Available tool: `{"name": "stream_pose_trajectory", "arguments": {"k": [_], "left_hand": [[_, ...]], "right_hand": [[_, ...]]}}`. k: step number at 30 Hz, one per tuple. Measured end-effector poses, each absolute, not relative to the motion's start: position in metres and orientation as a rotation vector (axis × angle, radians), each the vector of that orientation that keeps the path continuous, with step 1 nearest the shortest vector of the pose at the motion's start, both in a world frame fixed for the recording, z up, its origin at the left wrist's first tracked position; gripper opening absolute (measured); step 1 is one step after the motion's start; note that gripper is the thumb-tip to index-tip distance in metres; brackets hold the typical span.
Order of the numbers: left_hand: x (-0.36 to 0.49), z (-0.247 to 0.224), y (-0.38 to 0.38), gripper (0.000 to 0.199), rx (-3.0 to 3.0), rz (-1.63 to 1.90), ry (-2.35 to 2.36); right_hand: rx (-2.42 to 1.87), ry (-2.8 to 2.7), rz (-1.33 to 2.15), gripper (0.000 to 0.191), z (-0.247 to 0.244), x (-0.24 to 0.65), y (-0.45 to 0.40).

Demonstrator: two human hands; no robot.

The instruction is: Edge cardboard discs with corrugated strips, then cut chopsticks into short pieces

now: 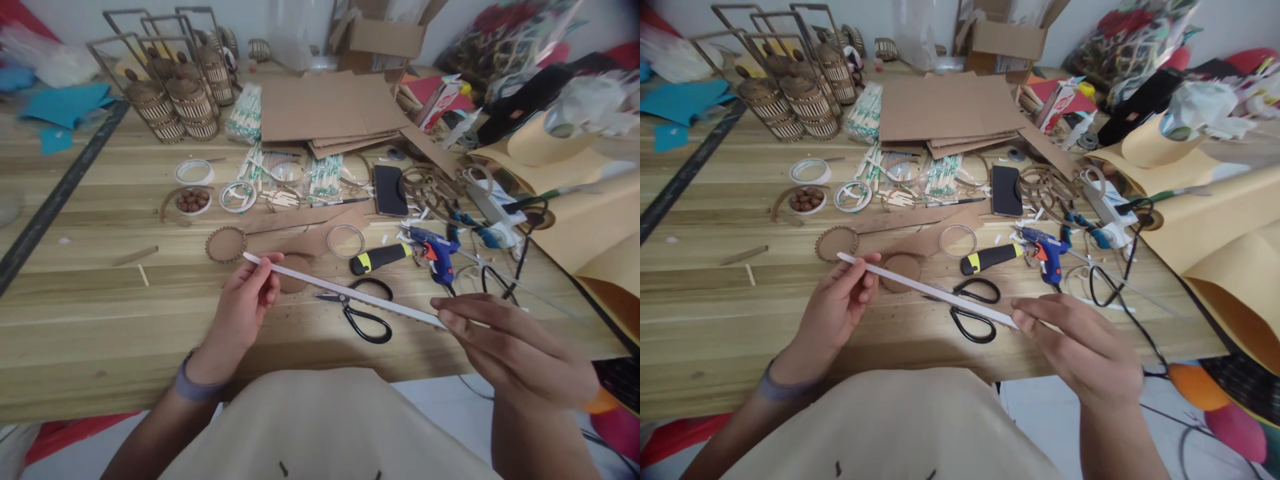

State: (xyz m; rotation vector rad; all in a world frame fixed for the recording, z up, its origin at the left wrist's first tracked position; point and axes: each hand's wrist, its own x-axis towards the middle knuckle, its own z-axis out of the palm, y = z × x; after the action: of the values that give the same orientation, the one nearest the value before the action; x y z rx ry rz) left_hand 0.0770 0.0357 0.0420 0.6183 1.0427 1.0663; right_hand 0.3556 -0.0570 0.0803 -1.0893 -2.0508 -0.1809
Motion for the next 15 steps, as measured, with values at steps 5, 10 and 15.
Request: {"name": "stream_pose_trajectory", "arguments": {"k": [5,10,15], "left_hand": [[0.079,0.038,0.032,0.031,0.631,1.075,1.068],[0.087,0.030,0.027,0.041,0.744,1.099,1.114],[0.101,0.017,0.019,0.047,0.854,1.022,1.047]], "right_hand": [[-1.191,-2.091,-0.314,0.036,0.063,0.376,-0.055],[-1.501,-1.900,-0.655,0.067,0.059,0.378,-0.056],[-1.376,-1.948,-0.311,0.052,0.075,0.303,-0.042]]}}
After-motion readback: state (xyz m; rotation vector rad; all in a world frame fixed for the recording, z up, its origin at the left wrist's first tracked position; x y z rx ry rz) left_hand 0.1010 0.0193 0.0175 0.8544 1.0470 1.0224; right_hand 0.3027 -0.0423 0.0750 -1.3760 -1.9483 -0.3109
